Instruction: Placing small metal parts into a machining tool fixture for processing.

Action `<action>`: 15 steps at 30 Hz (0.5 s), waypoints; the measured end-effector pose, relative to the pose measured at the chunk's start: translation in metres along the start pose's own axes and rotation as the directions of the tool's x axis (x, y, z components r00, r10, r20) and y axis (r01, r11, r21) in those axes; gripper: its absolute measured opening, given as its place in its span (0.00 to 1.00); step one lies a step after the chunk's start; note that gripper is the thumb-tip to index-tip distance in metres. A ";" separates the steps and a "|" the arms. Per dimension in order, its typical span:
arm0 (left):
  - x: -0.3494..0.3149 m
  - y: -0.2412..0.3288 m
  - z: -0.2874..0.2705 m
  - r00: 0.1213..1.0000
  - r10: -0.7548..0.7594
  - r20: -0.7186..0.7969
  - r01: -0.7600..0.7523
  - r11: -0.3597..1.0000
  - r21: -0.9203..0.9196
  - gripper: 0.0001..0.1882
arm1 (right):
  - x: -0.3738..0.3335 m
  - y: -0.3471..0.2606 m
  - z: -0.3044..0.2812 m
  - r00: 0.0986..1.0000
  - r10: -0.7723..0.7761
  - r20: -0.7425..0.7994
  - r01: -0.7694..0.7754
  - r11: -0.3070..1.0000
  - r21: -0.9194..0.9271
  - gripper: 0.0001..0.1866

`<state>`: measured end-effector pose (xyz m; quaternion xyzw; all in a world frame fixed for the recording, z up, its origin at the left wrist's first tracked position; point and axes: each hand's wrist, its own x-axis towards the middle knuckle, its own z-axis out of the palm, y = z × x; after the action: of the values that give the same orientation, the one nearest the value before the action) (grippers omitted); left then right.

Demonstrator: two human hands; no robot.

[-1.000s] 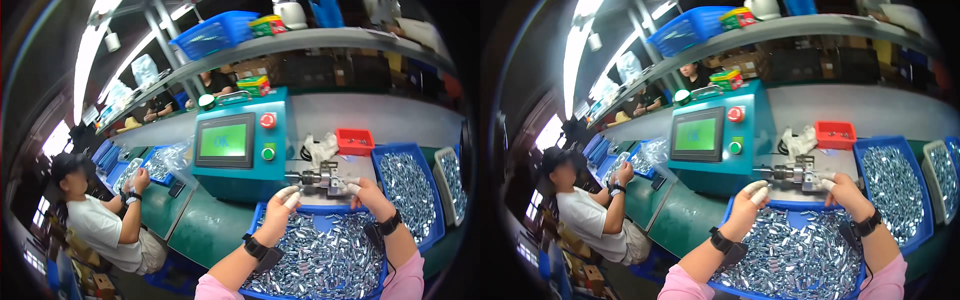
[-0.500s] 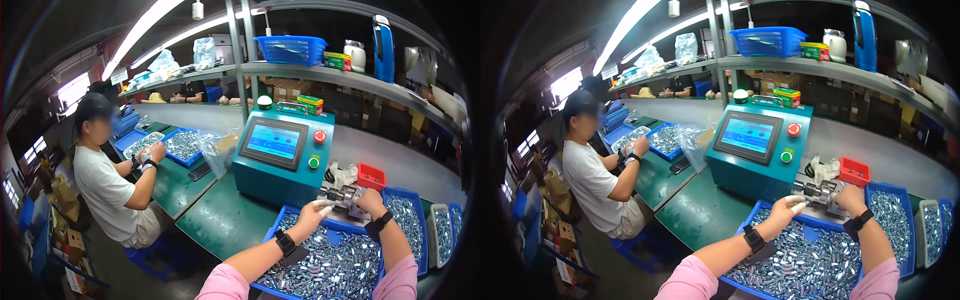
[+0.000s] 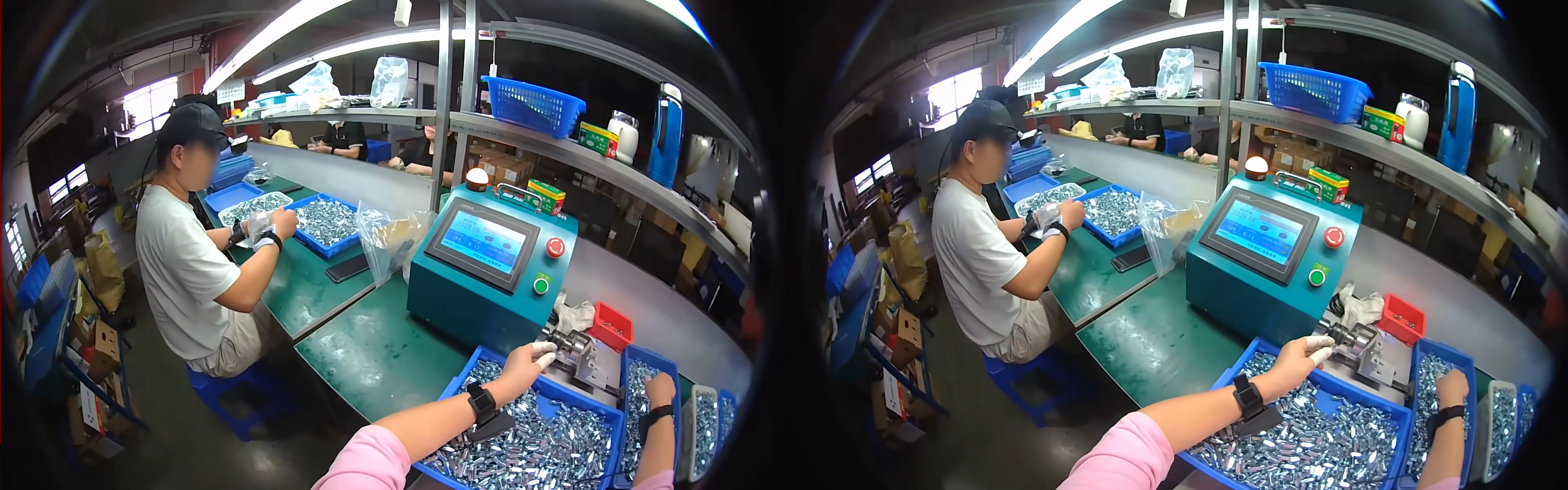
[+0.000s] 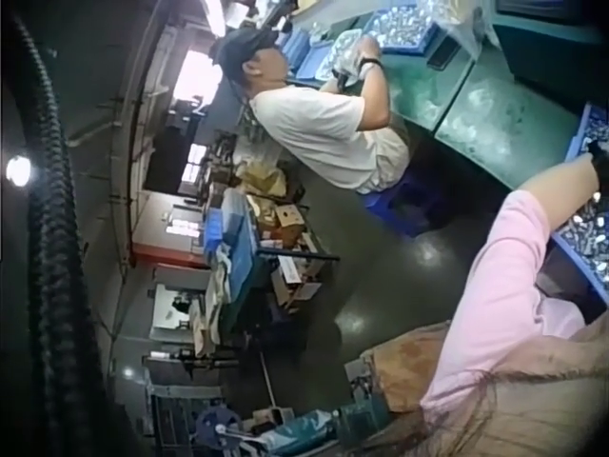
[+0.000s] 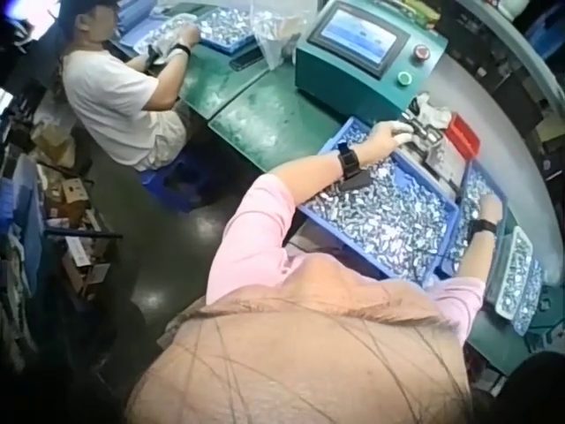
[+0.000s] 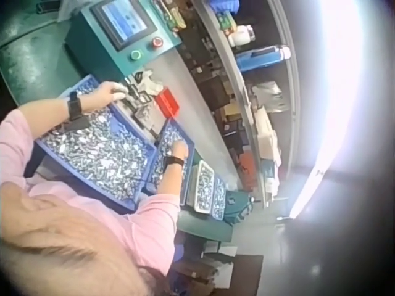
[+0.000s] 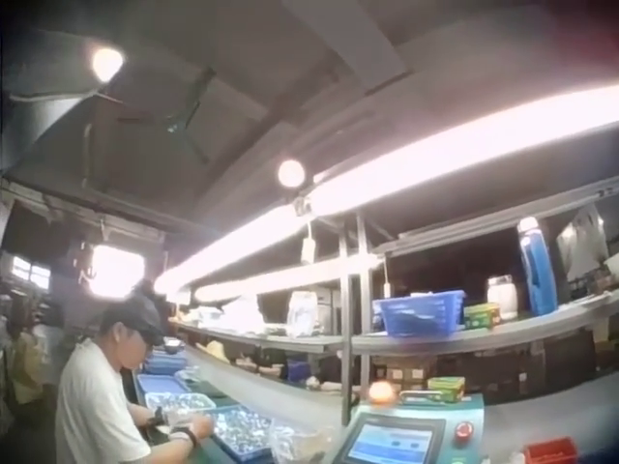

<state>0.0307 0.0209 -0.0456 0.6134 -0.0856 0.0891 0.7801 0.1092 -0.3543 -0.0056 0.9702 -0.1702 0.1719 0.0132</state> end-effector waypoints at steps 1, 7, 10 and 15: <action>-0.001 -0.001 0.001 1.000 -0.011 0.004 0.011 1.000 0.001 0.14 | -0.010 0.000 -0.005 1.000 0.009 -0.006 -0.009 1.000 -0.015 0.21; -0.004 0.002 0.002 0.998 -0.047 0.031 0.045 0.997 0.066 0.14 | -0.021 -0.068 -0.017 0.917 -0.306 0.256 0.064 0.746 0.663 0.20; -0.006 0.002 -0.002 0.994 -0.099 0.044 0.097 0.994 0.044 0.15 | -0.056 -0.113 -0.034 0.834 -0.371 0.408 -0.153 0.554 0.818 0.20; -0.007 0.002 0.007 0.992 -0.124 0.038 0.119 0.986 0.113 0.14 | -0.072 -0.109 -0.015 0.834 -0.389 0.392 -0.319 0.241 0.917 0.20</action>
<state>0.0228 0.0145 -0.0435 0.6616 -0.0606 0.0320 0.7467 0.0773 -0.2267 -0.0118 0.7733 0.0003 -0.0483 -0.6322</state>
